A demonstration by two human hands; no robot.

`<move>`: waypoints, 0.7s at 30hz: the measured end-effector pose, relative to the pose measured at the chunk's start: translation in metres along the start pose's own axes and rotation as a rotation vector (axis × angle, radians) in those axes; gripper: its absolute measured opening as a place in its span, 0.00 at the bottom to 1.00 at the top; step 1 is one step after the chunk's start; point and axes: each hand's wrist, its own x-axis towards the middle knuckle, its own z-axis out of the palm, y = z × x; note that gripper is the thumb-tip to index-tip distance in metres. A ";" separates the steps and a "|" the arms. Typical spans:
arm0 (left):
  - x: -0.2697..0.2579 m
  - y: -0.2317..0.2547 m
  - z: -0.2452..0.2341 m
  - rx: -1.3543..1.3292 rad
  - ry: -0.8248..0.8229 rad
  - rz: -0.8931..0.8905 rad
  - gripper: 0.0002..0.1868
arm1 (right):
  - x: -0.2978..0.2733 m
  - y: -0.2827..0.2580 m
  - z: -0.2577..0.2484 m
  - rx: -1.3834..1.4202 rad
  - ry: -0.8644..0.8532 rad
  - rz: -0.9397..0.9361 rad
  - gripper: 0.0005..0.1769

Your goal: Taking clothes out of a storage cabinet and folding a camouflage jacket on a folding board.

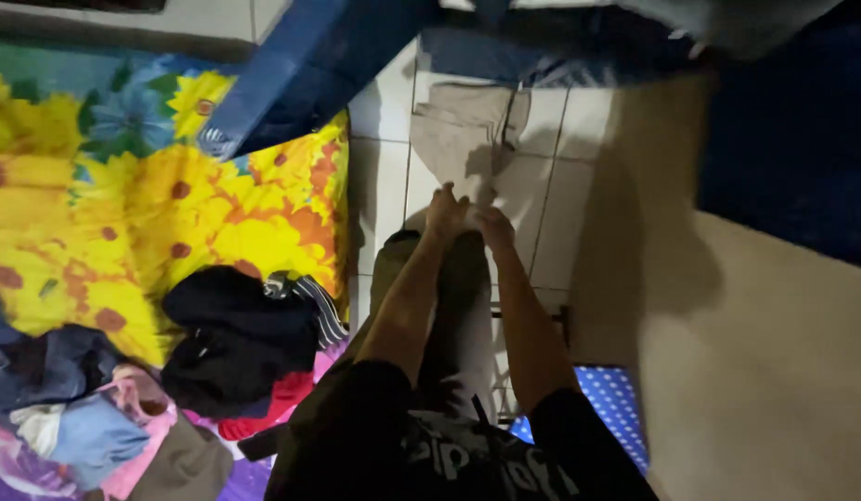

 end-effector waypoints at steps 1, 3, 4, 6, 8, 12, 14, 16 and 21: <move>0.014 -0.006 0.007 0.016 0.009 0.004 0.37 | -0.003 -0.014 0.005 0.035 0.003 0.160 0.28; 0.067 -0.048 0.046 0.014 0.060 0.087 0.37 | 0.078 0.051 0.022 -0.082 0.025 -0.031 0.27; 0.094 -0.066 0.063 0.004 0.120 0.178 0.37 | 0.118 0.081 0.030 -0.203 0.050 -0.234 0.27; 0.129 -0.078 0.078 0.040 0.117 0.309 0.34 | 0.150 0.089 0.038 -0.085 0.045 -0.285 0.33; 0.146 -0.079 0.086 0.074 0.117 0.435 0.31 | 0.188 0.117 0.045 0.030 0.034 -0.334 0.39; 0.196 -0.083 0.107 0.280 0.100 0.904 0.30 | 0.215 0.108 0.048 -0.158 0.117 -0.392 0.27; 0.210 -0.100 0.123 0.190 -0.165 0.642 0.22 | 0.204 0.096 0.049 -0.058 0.079 -0.264 0.27; 0.210 -0.103 0.126 0.260 -0.079 0.753 0.23 | 0.217 0.106 0.049 -0.118 0.041 -0.274 0.19; 0.181 -0.095 0.116 0.404 0.136 0.982 0.26 | 0.272 0.242 0.051 -0.583 0.016 -0.477 0.11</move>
